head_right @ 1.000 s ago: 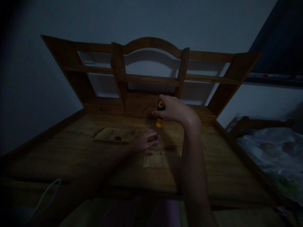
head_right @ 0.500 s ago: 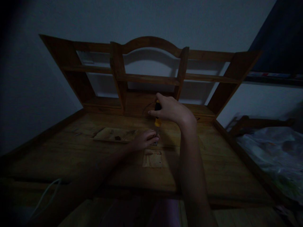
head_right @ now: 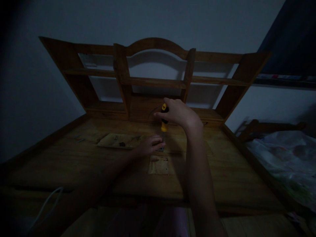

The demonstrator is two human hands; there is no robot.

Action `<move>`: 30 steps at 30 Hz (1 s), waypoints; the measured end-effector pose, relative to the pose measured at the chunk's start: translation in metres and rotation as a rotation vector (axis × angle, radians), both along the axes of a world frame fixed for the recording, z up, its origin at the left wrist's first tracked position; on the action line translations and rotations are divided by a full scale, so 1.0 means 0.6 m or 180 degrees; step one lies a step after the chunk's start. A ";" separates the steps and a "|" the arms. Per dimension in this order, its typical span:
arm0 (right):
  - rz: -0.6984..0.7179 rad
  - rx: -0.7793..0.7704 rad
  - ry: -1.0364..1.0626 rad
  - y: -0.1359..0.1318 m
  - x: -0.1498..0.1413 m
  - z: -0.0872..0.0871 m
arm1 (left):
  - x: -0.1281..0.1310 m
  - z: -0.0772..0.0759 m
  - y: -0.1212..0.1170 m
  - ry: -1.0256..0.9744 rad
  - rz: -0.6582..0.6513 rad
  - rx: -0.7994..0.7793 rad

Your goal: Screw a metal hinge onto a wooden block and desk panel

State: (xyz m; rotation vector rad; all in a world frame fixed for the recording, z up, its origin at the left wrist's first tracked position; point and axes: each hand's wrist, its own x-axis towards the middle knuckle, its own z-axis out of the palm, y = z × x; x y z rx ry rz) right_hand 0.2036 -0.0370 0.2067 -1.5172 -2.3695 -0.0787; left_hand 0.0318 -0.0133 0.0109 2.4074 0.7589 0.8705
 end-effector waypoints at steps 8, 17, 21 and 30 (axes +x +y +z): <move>0.0305 -0.0190 0.0129 -0.017 0.009 0.014 | -0.002 -0.012 0.006 -0.0086 0.0001 0.0072; 0.0107 -0.0053 0.0062 -0.004 0.002 0.005 | -0.002 -0.009 0.009 -0.0252 -0.0160 -0.0388; 0.0425 -0.0239 0.0222 -0.014 0.007 0.013 | -0.003 -0.014 0.012 -0.0215 -0.0114 -0.0520; 0.0192 -0.0020 0.0110 -0.008 0.009 0.005 | -0.003 -0.012 0.012 -0.0227 -0.0159 -0.0442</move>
